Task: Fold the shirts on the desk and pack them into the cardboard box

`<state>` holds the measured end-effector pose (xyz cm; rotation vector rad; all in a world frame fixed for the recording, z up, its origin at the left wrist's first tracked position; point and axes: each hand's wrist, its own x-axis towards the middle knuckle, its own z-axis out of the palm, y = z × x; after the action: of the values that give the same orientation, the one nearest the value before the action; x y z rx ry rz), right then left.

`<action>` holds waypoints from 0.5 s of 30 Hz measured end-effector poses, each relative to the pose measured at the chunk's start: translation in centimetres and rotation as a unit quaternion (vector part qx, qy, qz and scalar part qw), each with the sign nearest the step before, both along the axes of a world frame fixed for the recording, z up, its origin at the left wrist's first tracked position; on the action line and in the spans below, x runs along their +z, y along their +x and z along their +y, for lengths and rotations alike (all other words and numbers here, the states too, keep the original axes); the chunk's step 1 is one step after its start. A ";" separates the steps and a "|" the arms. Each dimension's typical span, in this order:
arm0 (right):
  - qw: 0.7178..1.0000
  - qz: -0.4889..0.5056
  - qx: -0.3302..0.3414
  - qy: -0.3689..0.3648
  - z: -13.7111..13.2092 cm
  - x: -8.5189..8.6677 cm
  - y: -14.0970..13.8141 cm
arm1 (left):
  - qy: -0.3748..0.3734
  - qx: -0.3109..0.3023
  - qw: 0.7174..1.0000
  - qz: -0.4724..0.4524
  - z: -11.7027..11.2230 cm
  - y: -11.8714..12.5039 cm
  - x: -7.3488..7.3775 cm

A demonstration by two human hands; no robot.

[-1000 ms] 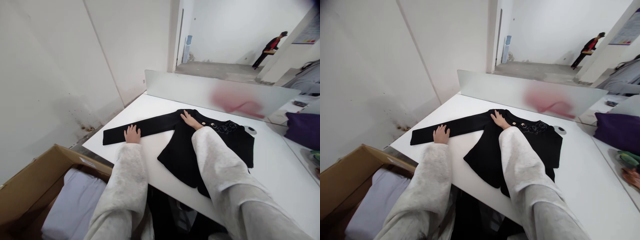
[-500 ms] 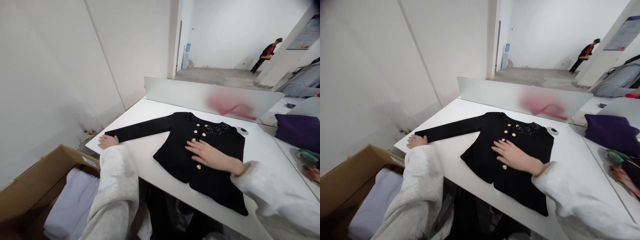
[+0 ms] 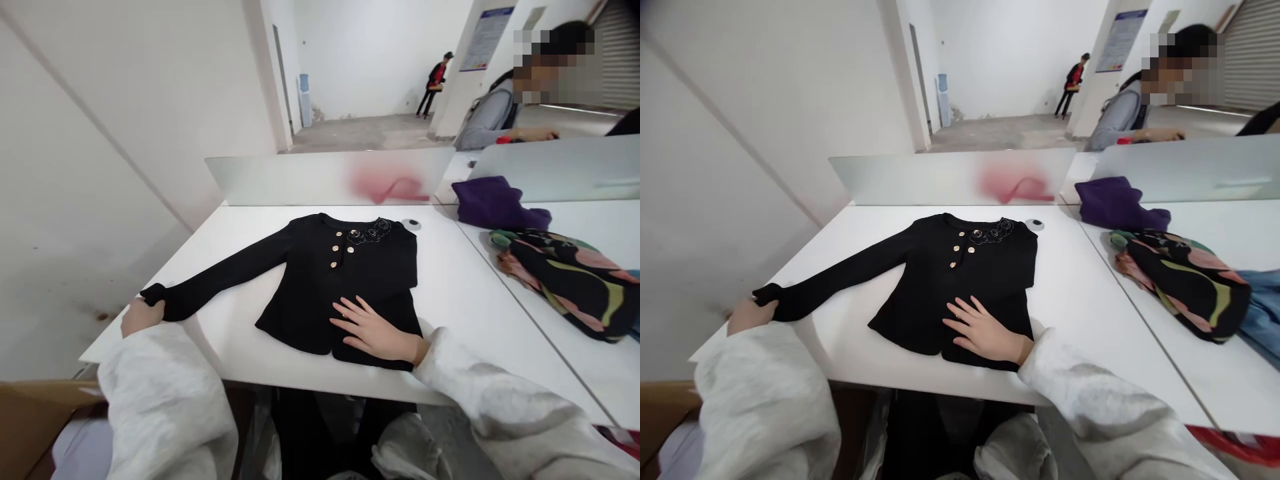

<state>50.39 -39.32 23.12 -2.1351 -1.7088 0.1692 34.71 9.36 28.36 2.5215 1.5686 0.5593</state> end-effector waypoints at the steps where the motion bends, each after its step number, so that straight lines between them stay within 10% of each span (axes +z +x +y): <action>1: 1.000 0.019 0.000 0.007 -0.1 0.1 0.1 | -0.024 0.022 0.999 -0.009 -1.3 1.1 1.2; 6: 0.972 0.209 -0.038 0.097 -0.3 0.5 0.8 | 0.026 -0.148 0.977 -0.153 -13.2 7.1 7.3; 10: 0.834 0.481 -0.150 0.225 -0.6 0.8 1.9 | 0.036 -0.425 0.885 -0.188 -24.3 9.4 8.4; 13: 0.671 0.675 -0.162 0.260 -1.2 1.2 2.8 | -0.061 -0.745 0.664 0.016 -29.9 9.4 6.6; 15: 0.602 0.744 -0.145 0.251 -1.8 1.6 3.3 | -0.117 -0.831 0.528 0.129 -32.0 9.2 4.7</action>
<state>53.65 -41.11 24.72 -0.9807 -0.2679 0.9137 43.92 -22.60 33.09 2.4594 -1.0804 -0.3328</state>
